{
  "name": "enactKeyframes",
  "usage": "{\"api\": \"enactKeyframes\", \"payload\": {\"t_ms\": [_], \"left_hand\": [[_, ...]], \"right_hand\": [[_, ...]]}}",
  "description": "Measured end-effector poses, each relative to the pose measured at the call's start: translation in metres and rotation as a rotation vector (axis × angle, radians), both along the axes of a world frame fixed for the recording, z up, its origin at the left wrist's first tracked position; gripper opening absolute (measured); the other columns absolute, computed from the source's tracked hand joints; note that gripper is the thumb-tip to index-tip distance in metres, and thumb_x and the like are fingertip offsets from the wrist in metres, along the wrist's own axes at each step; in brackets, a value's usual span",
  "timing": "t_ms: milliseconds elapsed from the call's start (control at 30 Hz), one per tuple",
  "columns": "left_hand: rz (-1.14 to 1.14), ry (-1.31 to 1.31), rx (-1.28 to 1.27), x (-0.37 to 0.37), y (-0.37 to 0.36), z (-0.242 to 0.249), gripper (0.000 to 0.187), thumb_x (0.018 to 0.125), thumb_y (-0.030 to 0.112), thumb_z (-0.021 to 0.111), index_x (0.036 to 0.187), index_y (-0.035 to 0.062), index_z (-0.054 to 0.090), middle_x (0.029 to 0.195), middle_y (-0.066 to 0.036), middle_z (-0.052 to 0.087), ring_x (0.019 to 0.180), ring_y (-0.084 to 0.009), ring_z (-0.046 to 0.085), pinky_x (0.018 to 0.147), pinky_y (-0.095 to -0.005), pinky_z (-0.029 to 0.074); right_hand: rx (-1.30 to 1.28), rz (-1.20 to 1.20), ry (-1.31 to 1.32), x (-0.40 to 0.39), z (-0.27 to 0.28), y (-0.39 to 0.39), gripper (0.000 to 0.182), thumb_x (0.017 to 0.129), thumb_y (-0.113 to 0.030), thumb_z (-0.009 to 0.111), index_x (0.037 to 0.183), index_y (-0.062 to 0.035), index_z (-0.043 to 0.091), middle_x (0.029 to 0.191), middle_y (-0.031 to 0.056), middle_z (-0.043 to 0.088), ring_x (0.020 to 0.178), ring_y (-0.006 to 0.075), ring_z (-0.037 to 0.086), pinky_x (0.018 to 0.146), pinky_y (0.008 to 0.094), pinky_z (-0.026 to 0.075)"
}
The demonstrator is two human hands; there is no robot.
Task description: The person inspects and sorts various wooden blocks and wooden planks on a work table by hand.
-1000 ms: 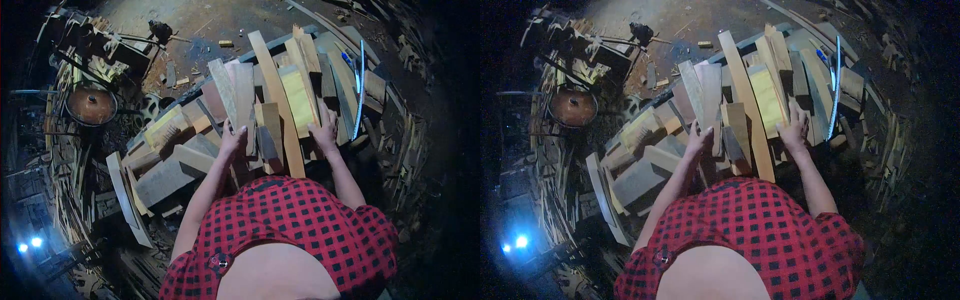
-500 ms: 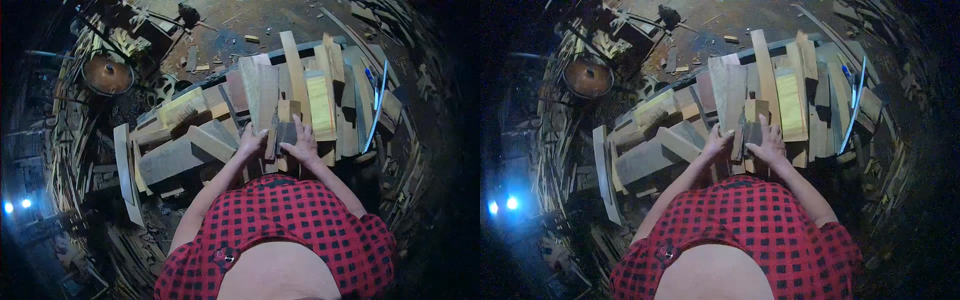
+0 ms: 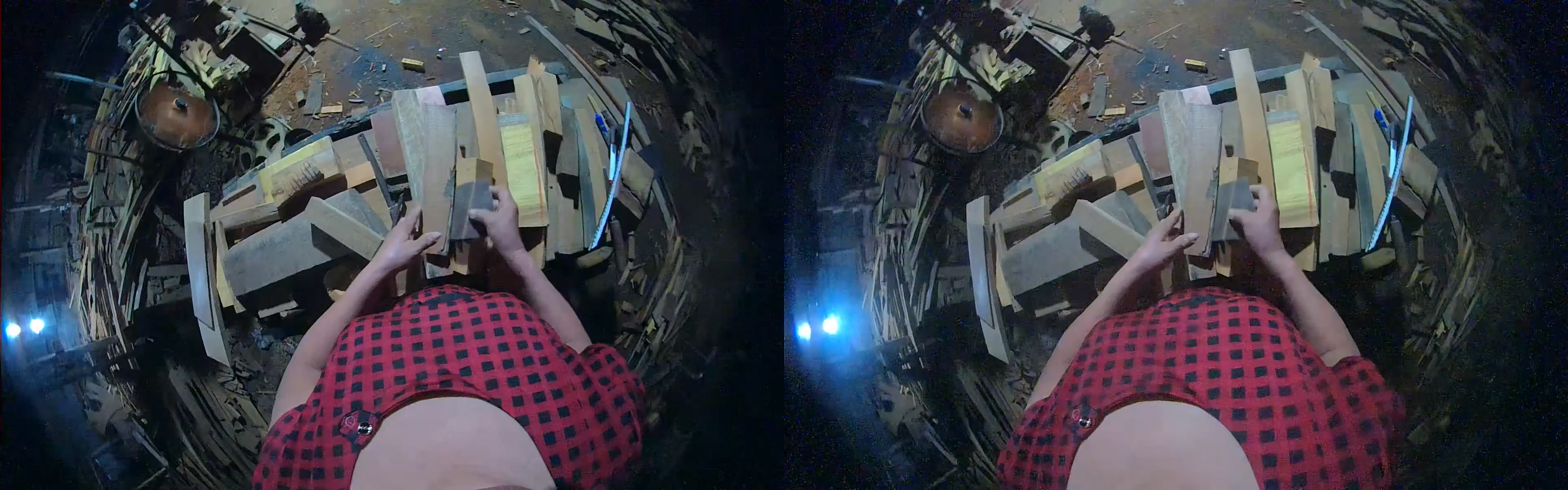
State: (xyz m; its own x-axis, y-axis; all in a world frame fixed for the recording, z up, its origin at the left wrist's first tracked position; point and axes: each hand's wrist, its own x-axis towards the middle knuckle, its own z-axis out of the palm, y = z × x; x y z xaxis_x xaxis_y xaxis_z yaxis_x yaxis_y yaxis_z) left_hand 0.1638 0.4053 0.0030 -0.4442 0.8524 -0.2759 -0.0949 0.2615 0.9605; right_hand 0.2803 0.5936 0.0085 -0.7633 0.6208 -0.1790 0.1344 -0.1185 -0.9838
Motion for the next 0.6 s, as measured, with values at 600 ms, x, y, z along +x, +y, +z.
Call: {"api": "enactKeyframes", "payload": {"t_ms": [600], "left_hand": [[0.438,-0.151,-0.193,-0.017,-0.118,0.069,0.054,0.089,0.021,0.062,0.137,0.0047,0.042,0.128,-0.016,0.052,0.116,-0.0200,0.049,0.096,-0.0323,0.039]], "right_hand": [[1.025,-0.560,-0.515,0.085,-0.022,0.164,0.020,0.077,-0.003,0.057,0.094,-0.0070,0.066,0.089,0.0167,0.056,0.088,0.0362,0.057,0.076,0.0419,0.046]]}}
